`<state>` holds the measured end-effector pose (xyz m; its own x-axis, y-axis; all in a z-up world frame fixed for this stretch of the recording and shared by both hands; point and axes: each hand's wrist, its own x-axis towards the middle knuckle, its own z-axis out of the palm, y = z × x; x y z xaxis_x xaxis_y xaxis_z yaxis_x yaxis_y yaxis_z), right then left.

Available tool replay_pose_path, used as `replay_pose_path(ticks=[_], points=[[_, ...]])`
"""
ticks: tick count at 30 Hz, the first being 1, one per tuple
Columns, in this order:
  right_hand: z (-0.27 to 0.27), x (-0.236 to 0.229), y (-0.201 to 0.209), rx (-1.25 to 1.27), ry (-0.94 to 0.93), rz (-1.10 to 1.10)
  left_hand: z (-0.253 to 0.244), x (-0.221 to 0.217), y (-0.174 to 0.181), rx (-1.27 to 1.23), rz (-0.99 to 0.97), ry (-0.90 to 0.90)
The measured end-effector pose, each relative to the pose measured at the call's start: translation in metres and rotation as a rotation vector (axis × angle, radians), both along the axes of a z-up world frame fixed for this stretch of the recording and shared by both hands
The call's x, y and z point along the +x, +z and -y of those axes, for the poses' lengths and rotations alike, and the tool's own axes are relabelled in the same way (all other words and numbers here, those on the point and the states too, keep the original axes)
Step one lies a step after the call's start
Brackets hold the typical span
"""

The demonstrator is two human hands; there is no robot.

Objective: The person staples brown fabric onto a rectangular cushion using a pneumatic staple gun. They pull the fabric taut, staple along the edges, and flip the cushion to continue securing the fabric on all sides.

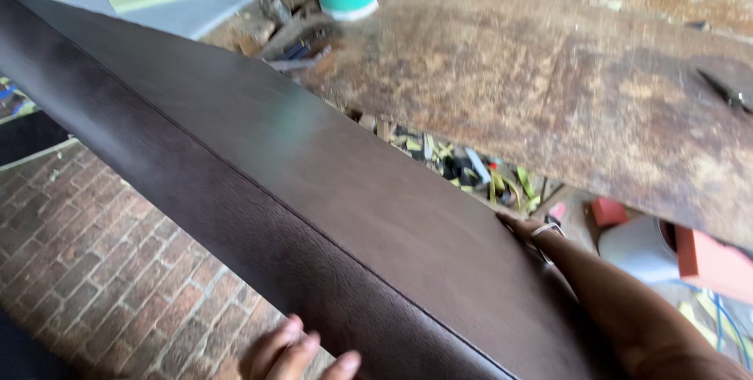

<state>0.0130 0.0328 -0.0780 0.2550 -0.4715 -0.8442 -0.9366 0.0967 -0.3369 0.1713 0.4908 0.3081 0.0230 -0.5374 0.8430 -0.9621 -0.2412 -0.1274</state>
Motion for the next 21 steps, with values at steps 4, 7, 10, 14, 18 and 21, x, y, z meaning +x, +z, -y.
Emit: replay_pose_path(ticks=[4, 7, 10, 14, 18, 21], points=[[-0.071, -0.020, -0.004, 0.034, 0.061, -0.043, -0.026, -0.031, 0.046, 0.553, -0.008, -0.130], [-0.124, -0.032, -0.013, 0.079, 0.106, -0.084, -0.039, -0.046, 0.062, 0.746, 0.032, -0.277], [-0.180, -0.058, -0.031, 0.158, 0.085, -0.111, -0.060, -0.061, 0.064, 0.800, 0.022, -0.295], [-0.261, -0.064, -0.073, 0.220, 0.177, -0.126, -0.113, -0.063, 0.039, 0.883, -0.142, -0.320], [-0.322, -0.065, -0.099, 0.270, 0.295, -0.272, -0.145, -0.035, -0.010, 0.847, -0.152, -0.275], [-0.371, -0.057, -0.128, 0.363, 0.294, -0.352, -0.174, -0.013, -0.074, 0.688, -0.208, -0.211]])
